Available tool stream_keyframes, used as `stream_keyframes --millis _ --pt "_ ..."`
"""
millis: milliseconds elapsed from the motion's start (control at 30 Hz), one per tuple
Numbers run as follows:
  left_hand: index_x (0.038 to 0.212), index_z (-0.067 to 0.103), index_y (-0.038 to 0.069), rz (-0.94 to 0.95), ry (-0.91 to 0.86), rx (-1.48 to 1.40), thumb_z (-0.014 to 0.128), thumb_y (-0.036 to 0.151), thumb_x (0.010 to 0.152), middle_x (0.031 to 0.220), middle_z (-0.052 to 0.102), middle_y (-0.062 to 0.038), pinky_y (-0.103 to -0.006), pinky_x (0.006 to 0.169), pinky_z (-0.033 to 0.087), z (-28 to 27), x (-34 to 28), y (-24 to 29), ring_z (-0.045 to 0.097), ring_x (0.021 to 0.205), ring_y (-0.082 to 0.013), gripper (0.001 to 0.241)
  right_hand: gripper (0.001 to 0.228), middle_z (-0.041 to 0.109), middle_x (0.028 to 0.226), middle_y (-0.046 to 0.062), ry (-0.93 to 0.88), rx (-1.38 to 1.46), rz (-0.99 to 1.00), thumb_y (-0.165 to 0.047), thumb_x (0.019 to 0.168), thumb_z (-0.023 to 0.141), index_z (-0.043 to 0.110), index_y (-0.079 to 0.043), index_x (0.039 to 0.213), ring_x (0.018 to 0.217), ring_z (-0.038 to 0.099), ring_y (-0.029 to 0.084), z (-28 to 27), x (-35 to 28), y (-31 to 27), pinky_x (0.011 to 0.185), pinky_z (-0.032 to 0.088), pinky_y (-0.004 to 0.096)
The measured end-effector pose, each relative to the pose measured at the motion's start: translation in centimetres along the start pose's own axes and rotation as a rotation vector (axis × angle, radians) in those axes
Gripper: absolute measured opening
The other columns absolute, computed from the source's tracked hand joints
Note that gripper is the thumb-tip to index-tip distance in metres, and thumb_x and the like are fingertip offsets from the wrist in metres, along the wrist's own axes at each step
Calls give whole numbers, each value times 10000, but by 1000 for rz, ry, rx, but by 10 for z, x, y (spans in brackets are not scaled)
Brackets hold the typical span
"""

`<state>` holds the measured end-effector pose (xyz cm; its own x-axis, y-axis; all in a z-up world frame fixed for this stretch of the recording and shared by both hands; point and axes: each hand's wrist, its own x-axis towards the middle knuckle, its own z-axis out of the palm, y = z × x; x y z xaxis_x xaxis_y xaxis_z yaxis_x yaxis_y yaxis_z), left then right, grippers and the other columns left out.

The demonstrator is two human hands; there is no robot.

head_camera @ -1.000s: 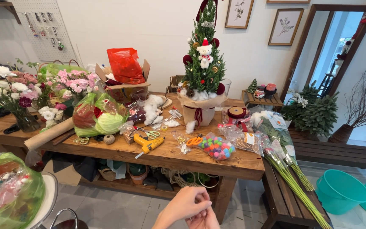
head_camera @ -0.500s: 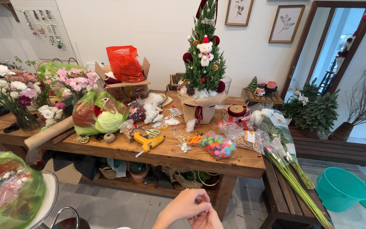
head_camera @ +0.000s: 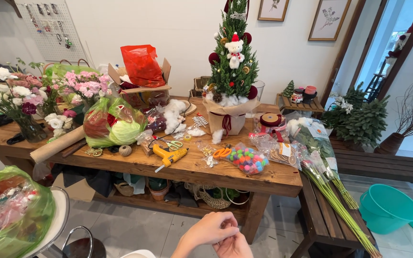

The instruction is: The person decorates a small Christmas tree by attaching miniature gift box ornaments using a hot glue gun. They apply glue to the ornaments and press them onto the tree branches, then adjust the placement of the decorations and the tree's base.

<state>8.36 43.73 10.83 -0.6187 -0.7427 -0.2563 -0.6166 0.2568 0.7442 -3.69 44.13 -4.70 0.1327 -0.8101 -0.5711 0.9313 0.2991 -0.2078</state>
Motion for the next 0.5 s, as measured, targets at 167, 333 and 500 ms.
stream_keyframes --millis 167,333,500 --pt "1021 665 188 -11 -11 -13 592 310 910 813 653 68 -255 743 479 -2 0 -2 602 774 -87 180 249 700 1085 15 -15 45 24 -228 1060 392 630 -177 1112 1068 653 193 -13 16 1 903 504 401" --pt "1054 644 168 -15 -61 -8 584 337 957 834 644 59 -257 722 465 -3 2 -3 590 764 -89 203 357 668 1268 -7 -71 41 27 -267 1047 357 582 -216 1319 1146 616 166 -17 17 2 882 470 360" --pt "1080 636 176 -17 -92 -17 570 362 966 858 631 58 -255 729 464 -2 12 -13 589 781 -98 228 272 632 1194 6 -7 68 43 -226 1040 377 576 -206 1223 1105 583 153 -20 27 0 845 401 317"
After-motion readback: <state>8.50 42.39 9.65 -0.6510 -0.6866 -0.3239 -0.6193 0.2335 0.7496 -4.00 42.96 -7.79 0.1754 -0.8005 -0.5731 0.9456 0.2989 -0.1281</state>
